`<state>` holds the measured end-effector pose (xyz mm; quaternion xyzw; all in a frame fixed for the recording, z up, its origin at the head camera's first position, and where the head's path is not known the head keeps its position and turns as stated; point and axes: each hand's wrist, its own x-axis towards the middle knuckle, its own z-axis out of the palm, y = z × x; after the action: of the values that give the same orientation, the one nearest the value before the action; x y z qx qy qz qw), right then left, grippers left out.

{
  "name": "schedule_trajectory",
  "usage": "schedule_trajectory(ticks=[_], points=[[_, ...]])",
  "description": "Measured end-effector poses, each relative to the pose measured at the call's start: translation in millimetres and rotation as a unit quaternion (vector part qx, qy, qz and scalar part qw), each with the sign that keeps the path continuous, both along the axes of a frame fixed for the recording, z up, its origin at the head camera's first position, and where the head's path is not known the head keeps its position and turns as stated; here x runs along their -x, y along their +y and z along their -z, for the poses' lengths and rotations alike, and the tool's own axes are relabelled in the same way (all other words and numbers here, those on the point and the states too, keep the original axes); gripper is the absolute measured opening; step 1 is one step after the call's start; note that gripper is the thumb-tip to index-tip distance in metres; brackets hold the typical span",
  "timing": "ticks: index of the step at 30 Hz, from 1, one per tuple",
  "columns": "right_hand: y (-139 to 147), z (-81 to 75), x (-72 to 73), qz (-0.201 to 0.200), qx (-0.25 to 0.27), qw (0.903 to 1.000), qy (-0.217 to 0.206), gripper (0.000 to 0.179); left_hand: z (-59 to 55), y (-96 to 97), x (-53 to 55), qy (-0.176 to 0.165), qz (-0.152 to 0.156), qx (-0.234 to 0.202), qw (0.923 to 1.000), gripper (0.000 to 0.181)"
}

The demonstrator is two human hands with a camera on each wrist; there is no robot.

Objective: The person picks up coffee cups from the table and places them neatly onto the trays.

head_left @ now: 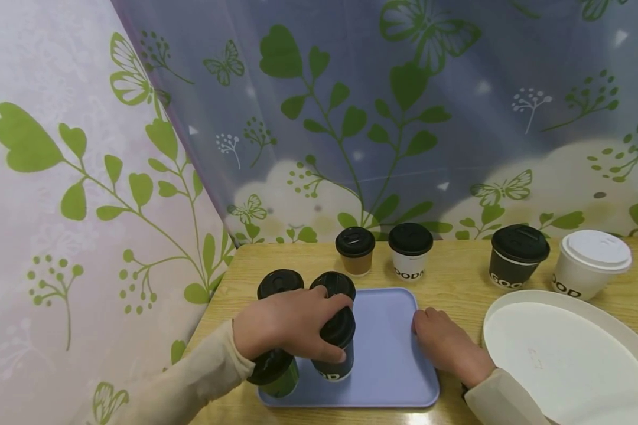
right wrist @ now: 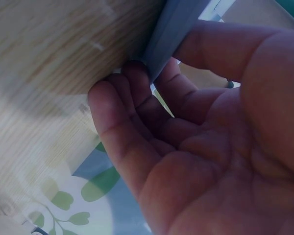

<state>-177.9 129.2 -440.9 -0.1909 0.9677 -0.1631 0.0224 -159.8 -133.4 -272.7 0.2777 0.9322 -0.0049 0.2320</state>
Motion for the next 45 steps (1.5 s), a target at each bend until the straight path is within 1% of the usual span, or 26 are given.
schedule_trajectory(ticks=[6,15,20,24,29,38,45], points=[[-1,-3.0,-0.4,-0.001,0.002,1.0000,0.009,0.008,-0.1,-1.9,4.1,-0.003,-0.010,-0.005,0.9999,0.075],[0,-3.6,-0.5,0.005,-0.001,1.0000,-0.001,0.009,1.6,-3.8,10.2,-0.010,-0.023,-0.004,0.9997,0.077],[-1,-4.1,-1.2,0.009,0.003,0.9999,-0.006,0.010,2.2,-6.6,13.8,-0.017,-0.038,-0.006,0.9991,0.079],[-2,-4.1,-1.1,0.010,0.005,0.9999,-0.009,0.010,1.7,-9.3,15.9,-0.015,-0.047,-0.009,0.9988,0.079],[-1,-3.1,-1.0,0.006,0.004,1.0000,-0.004,0.009,0.9,-11.6,17.3,-0.008,-0.050,-0.010,0.9987,0.079],[0,-0.6,0.4,0.007,0.003,1.0000,-0.005,0.009,0.9,-9.6,19.3,-0.014,-0.057,0.003,0.9983,0.079],[0,0.6,0.6,0.006,0.002,1.0000,-0.005,0.008,2.4,-7.5,17.4,-0.012,-0.055,0.010,0.9984,0.079]])
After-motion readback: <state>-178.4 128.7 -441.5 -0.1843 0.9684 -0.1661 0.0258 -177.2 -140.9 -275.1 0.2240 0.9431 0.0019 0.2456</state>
